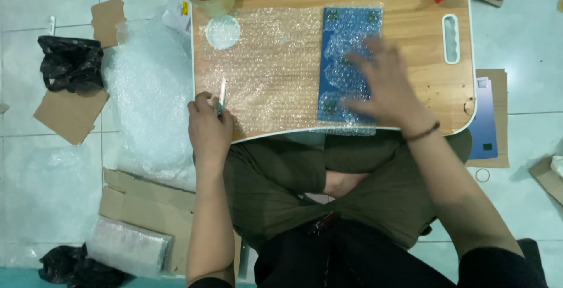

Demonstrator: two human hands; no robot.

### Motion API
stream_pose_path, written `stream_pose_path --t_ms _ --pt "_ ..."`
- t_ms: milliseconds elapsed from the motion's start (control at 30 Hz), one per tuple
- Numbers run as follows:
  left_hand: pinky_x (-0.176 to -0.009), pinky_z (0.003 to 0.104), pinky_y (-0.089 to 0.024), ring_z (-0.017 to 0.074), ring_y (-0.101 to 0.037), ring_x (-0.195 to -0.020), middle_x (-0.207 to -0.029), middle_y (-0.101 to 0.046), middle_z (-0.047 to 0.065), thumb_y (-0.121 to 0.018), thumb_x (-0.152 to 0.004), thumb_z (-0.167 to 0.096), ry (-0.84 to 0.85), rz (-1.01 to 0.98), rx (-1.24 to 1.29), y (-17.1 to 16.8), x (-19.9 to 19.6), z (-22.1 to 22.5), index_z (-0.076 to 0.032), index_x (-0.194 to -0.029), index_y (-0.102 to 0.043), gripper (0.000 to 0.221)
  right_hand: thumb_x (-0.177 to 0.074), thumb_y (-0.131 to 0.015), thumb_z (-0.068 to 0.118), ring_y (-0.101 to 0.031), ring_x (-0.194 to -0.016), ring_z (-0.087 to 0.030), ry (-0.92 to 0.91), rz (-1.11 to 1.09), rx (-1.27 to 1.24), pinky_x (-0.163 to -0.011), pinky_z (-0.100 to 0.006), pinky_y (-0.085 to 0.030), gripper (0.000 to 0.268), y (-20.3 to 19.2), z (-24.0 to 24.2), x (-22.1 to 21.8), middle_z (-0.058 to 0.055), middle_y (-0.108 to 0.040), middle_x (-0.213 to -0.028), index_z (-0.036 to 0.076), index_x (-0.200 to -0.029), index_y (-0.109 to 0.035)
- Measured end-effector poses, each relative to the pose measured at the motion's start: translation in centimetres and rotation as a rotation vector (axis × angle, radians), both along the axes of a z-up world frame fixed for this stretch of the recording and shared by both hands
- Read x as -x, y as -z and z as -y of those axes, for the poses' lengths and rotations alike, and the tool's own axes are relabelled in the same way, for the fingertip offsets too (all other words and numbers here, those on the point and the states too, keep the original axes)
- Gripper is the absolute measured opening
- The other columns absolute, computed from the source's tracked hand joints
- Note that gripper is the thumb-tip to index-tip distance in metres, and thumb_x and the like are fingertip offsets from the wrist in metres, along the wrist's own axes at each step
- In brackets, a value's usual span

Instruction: Wrapping a blue electronic device in multiple layers of bubble wrap and securing it with adhesive tape on a portable desk.

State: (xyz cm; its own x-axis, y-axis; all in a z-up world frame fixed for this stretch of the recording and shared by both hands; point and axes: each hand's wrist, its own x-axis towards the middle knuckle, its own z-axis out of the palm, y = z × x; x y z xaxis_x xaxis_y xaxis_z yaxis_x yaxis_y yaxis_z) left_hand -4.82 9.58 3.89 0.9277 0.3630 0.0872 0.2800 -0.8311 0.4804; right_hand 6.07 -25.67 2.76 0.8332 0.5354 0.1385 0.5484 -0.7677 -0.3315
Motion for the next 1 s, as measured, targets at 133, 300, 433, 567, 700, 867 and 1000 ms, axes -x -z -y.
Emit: stream_pose_path --t_ms 133,300,433,567,700,867,1000 --pt "-0.073 0.048 -0.056 0.0405 -0.068 -0.092 -0.1 -0.061 0.023 -0.062 -0.095 -0.007 -0.026 -0.116 0.126 -0.7 -0.4 -0.2 0.004 -0.133 -0.05 0.042 -0.073 -0.063 0.086 -0.023 -0.155 -0.039 -0.165 -0.083 0.131 -0.119 -0.069 -0.018 0.091 -0.1 -1.4 3.0 -0.011 -0.041 -0.157 0.03 -0.144 -0.057" --pt "-0.07 0.045 -0.057 0.0369 -0.069 -0.088 -0.097 -0.064 0.022 -0.064 -0.092 -0.007 -0.025 -0.109 0.036 -0.6 -1.3 0.5 0.003 -0.128 -0.059 0.037 -0.084 -0.068 0.067 -0.028 -0.154 -0.037 -0.189 -0.123 0.146 -0.12 -0.067 -0.02 0.066 0.1 -0.9 2.3 -0.007 -0.044 -0.158 0.032 -0.141 -0.061" --pt "-0.07 0.045 -0.057 0.0361 -0.069 -0.088 -0.097 -0.062 0.019 -0.065 -0.092 -0.007 -0.016 -0.097 0.015 -0.4 -2.1 1.2 0.002 -0.126 -0.061 0.035 -0.086 -0.068 0.061 -0.029 -0.154 -0.035 -0.183 -0.116 0.177 -0.12 -0.066 -0.02 0.059 -0.3 -0.4 1.6 -0.005 -0.044 -0.16 0.034 -0.138 -0.063" --pt "-0.07 0.051 -0.058 0.0414 -0.069 -0.088 -0.102 -0.06 0.019 -0.066 -0.089 -0.007 -0.019 -0.065 -0.027 1.0 -3.5 1.6 0.0 -0.128 -0.062 0.04 -0.083 -0.067 0.061 -0.031 -0.154 -0.035 -0.154 -0.094 0.194 -0.12 -0.068 -0.022 0.061 0.6 0.1 0.0 -0.003 -0.044 -0.161 0.038 -0.139 -0.062" --pt "-0.073 0.054 -0.058 0.0452 -0.068 -0.095 -0.108 -0.056 0.021 -0.061 -0.089 -0.002 0.009 -0.069 0.061 0.2 -3.8 1.9 0.002 -0.134 -0.056 0.045 -0.082 -0.068 0.06 -0.03 -0.155 -0.033 -0.142 -0.062 0.209 -0.12 -0.066 -0.024 0.06 0.1 0.0 -0.7 -0.002 -0.043 -0.162 0.036 -0.137 -0.063" --pt "-0.079 0.055 -0.056 0.0481 -0.065 -0.102 -0.111 -0.054 0.025 -0.055 -0.091 -0.003 -0.013 -0.156 0.311 -1.2 -2.8 1.0 0.005 -0.146 -0.041 0.057 -0.087 -0.066 0.05 -0.029 -0.156 -0.031 -0.155 -0.102 0.192 -0.123 -0.064 -0.017 0.061 0.5 0.1 -0.1 -0.002 -0.044 -0.16 0.034 -0.145 -0.056" --pt "-0.088 0.059 -0.052 0.0538 -0.063 -0.112 -0.117 -0.057 0.034 -0.053 -0.095 -0.008 -0.051 -0.245 0.472 -3.6 -2.0 0.8 0.001 -0.154 -0.03 0.064 -0.088 -0.064 0.046 -0.03 -0.155 -0.032 -0.196 -0.103 0.151 -0.124 -0.063 -0.014 0.063 0.4 -0.1 0.6 -0.005 -0.045 -0.161 0.03 -0.148 -0.054"
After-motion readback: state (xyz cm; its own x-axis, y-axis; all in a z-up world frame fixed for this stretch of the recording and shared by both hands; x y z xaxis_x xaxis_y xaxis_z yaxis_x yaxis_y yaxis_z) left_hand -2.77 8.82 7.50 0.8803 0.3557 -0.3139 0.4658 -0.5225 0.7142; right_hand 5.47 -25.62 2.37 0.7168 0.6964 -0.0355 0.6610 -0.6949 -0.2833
